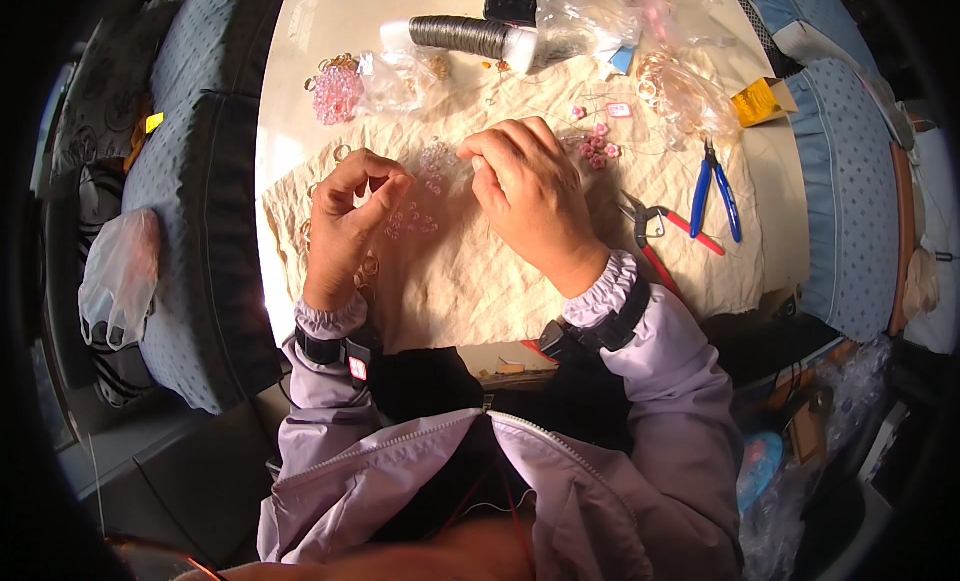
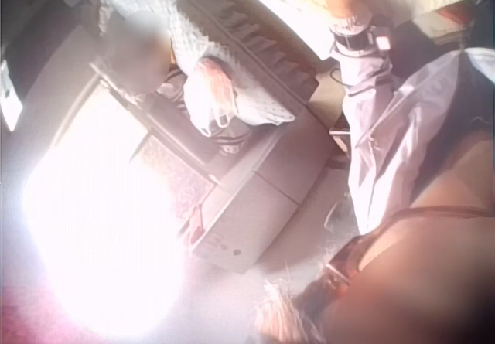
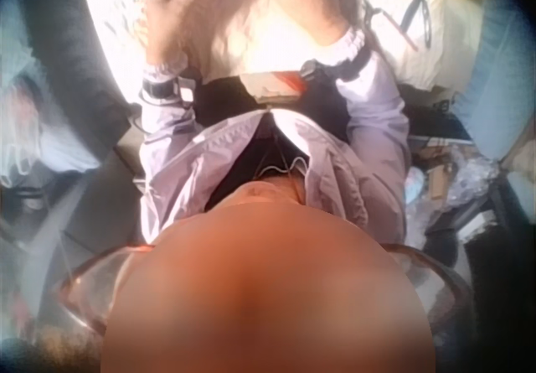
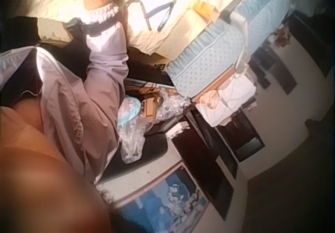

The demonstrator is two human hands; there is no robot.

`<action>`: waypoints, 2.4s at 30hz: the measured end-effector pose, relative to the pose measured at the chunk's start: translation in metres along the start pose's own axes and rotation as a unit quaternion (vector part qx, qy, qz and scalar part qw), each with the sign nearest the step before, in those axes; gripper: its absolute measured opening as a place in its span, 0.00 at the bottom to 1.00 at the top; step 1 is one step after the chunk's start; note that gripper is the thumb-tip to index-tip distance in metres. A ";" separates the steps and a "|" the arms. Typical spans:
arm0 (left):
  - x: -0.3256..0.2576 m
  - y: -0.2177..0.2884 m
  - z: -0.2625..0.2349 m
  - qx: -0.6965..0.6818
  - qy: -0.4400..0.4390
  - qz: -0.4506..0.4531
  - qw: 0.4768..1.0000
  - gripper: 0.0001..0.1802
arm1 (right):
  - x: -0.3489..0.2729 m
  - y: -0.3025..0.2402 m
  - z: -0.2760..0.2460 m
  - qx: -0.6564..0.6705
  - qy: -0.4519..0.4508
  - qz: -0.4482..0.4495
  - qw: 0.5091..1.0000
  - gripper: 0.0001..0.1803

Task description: The person assembles a beaded keychain by threading pink beads onto a wire and using pliers to close a jump ring. They repeatedly pick beads from the table, thread them, and adjust the wire, then use pliers to secure the ring.

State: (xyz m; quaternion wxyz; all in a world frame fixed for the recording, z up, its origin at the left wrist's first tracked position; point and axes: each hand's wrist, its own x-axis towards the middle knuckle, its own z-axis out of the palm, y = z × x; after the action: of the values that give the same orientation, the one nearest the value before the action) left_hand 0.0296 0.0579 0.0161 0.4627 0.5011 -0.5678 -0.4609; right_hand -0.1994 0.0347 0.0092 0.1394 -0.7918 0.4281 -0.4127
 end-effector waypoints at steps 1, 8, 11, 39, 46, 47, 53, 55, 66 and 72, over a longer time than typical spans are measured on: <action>0.000 0.000 -0.001 0.022 0.014 0.013 1.000 0.03 | 0.001 0.000 -0.001 0.015 0.009 -0.001 1.000 0.07; 0.004 -0.001 -0.003 0.093 -0.043 0.106 0.989 0.05 | 0.001 -0.002 -0.001 0.104 -0.028 -0.024 0.994 0.07; 0.002 -0.005 0.001 0.025 -0.039 0.055 0.997 0.05 | 0.000 -0.001 0.001 0.103 -0.028 -0.013 0.994 0.06; 0.011 -0.017 0.009 0.244 -0.025 0.064 0.967 0.11 | -0.002 0.007 0.010 -0.078 -0.036 0.023 0.996 0.10; 0.014 -0.021 0.012 0.218 -0.027 0.040 0.975 0.11 | -0.001 0.007 0.014 -0.082 -0.026 0.025 0.996 0.12; 0.014 -0.020 0.012 0.234 -0.025 0.067 0.970 0.11 | -0.001 0.007 0.015 -0.081 -0.026 0.028 0.996 0.11; 0.014 -0.018 0.016 0.239 -0.012 0.083 0.967 0.08 | -0.001 0.007 0.013 -0.041 -0.035 0.036 0.998 0.06; 0.014 -0.021 0.017 0.229 -0.004 0.098 0.969 0.08 | 0.000 0.008 0.012 -0.025 -0.034 0.039 0.998 0.05; 0.011 -0.022 0.013 0.134 -0.025 0.058 0.989 0.04 | 0.002 0.002 0.010 0.030 -0.033 0.001 0.999 0.10; 0.004 -0.009 0.008 0.049 0.064 0.040 0.996 0.02 | 0.003 0.005 0.005 -0.054 0.030 -0.027 0.998 0.06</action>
State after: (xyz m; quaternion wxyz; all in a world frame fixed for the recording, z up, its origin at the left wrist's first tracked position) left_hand 0.0223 0.0542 0.0062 0.4905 0.5288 -0.5786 -0.3808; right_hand -0.1970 0.0289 0.0048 0.0725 -0.7969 0.4321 -0.4160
